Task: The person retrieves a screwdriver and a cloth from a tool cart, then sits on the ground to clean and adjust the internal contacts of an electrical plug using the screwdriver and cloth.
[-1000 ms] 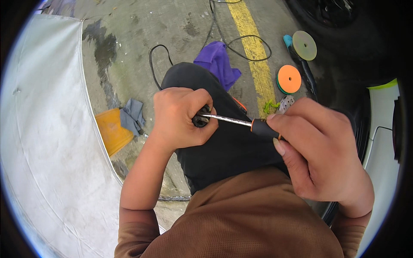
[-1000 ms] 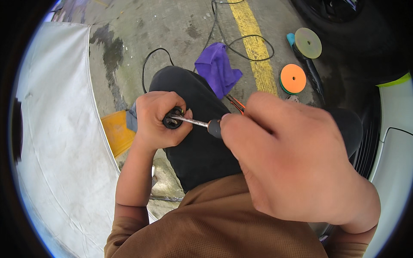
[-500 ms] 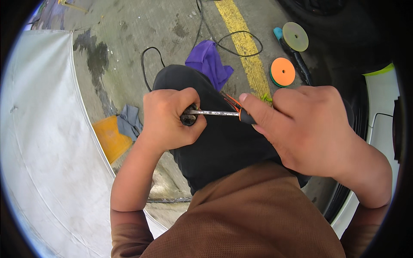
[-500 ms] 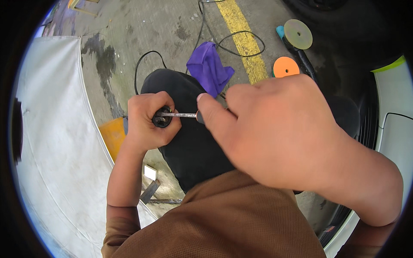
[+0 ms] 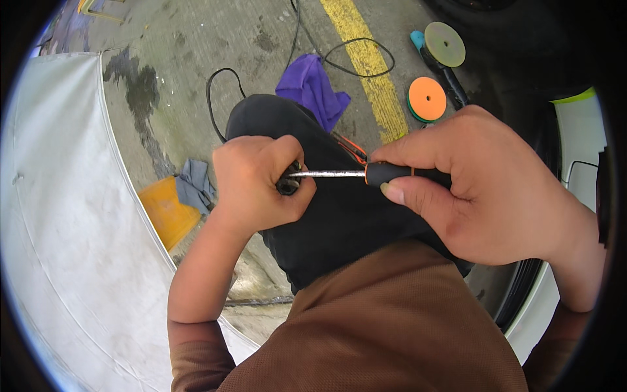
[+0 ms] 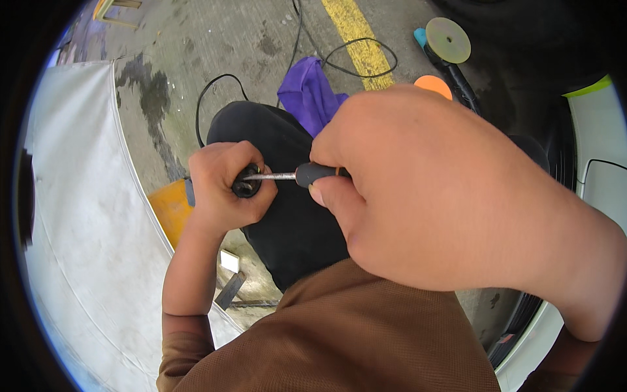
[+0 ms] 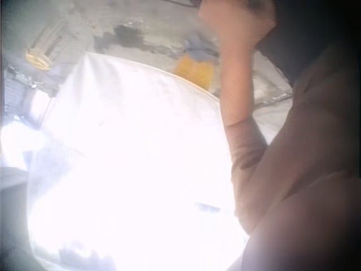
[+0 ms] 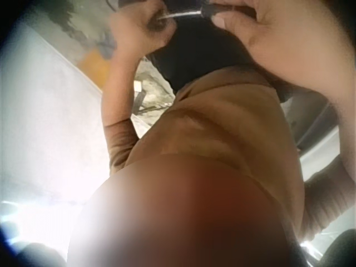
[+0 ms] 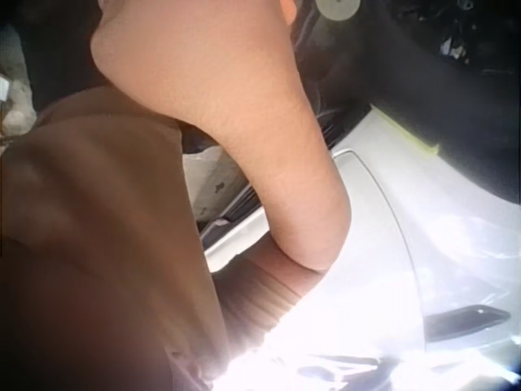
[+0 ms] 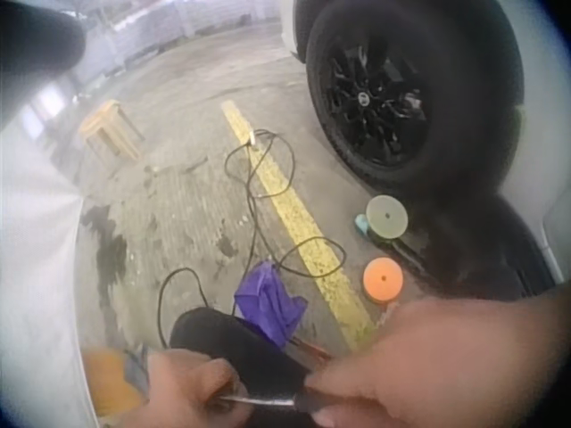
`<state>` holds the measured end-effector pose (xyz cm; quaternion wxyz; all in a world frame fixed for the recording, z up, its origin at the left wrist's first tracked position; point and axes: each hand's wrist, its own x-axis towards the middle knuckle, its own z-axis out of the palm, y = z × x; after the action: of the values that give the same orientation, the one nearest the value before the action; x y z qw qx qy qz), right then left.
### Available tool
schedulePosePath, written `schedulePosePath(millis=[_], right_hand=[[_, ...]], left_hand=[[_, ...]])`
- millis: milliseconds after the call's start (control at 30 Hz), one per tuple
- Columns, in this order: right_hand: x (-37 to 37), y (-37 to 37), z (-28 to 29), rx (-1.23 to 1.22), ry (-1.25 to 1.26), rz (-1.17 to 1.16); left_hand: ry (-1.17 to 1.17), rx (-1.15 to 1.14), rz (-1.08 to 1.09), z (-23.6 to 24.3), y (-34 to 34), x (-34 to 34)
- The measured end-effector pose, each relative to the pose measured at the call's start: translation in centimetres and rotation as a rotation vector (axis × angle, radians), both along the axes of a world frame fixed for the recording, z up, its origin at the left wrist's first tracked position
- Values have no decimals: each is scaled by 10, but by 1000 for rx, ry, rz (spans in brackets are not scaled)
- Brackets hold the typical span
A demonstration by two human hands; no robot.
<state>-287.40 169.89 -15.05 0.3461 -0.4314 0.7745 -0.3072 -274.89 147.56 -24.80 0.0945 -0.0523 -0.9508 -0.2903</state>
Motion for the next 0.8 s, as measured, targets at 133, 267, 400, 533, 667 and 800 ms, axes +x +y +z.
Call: schedulePosePath(millis=[133,267,400,533,667,800], right_hand=[[2,-2,5,76,106,82],[-6,-7,8,120,91,111],[-5,-5,12,155,320,200],[-5,-1,-2,20,626,262],[-6,2,-1,-12,757,315],[-10,2,14,154,460,290]], left_hand=[[-2,1,-18,0,-2,-2],[-20,-15,-51,1,-4,-7],[-28,-15,-59,1,-4,-12],[-45,2,-61,1,-8,-17],[-109,35,-50,4,-9,-17],[-108,-34,-30,6,2,-16]])
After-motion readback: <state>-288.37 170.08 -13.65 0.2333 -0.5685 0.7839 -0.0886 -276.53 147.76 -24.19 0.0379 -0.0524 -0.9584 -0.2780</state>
